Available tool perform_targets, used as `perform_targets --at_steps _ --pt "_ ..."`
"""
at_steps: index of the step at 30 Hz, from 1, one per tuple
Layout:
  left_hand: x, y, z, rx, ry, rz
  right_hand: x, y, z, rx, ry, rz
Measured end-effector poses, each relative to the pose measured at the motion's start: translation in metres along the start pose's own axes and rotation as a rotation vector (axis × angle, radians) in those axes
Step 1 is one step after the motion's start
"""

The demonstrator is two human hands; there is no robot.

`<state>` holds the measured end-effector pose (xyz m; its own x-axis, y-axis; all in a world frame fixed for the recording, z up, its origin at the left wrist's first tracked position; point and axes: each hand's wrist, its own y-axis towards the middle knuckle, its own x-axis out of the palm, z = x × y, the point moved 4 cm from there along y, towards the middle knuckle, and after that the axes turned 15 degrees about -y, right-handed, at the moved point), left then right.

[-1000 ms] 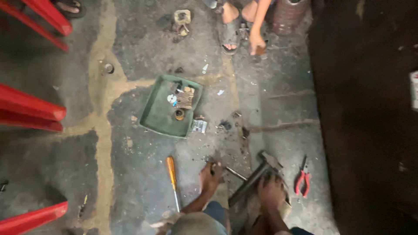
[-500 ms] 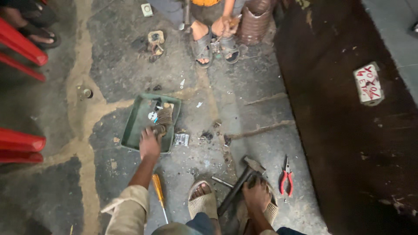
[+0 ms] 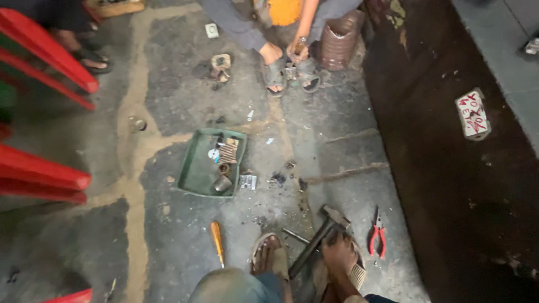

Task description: The person uses a hammer to strike a small cylindrical object on the floor, then picks up an electrical component and uses pliers to strip and adjust wires. The person places the component in a green tray and continues manipulating wires.

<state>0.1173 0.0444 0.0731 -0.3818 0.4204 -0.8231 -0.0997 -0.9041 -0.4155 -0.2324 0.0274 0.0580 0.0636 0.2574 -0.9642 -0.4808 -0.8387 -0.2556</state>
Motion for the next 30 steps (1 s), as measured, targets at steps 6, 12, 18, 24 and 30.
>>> perform_targets --at_steps 6,12,18,24,30 --pt "0.006 -0.030 -0.016 -0.020 -0.155 -0.192 -0.010 0.006 0.001 -0.088 0.021 -0.027" --pt "0.015 -0.057 -0.023 -0.099 -0.401 -0.434 -0.020 0.003 0.002 -0.087 0.040 -0.050" --pt "-0.002 -0.106 -0.029 -0.172 -0.649 -0.758 -0.032 0.003 0.002 -0.201 0.024 -0.129" --pt "-0.056 -0.042 0.009 -0.162 -0.866 -0.834 -0.043 -0.005 0.006 -0.422 0.118 0.008" --pt "-0.231 0.107 0.054 0.027 -1.081 -0.338 -0.050 -0.010 0.007 -0.335 0.225 0.065"
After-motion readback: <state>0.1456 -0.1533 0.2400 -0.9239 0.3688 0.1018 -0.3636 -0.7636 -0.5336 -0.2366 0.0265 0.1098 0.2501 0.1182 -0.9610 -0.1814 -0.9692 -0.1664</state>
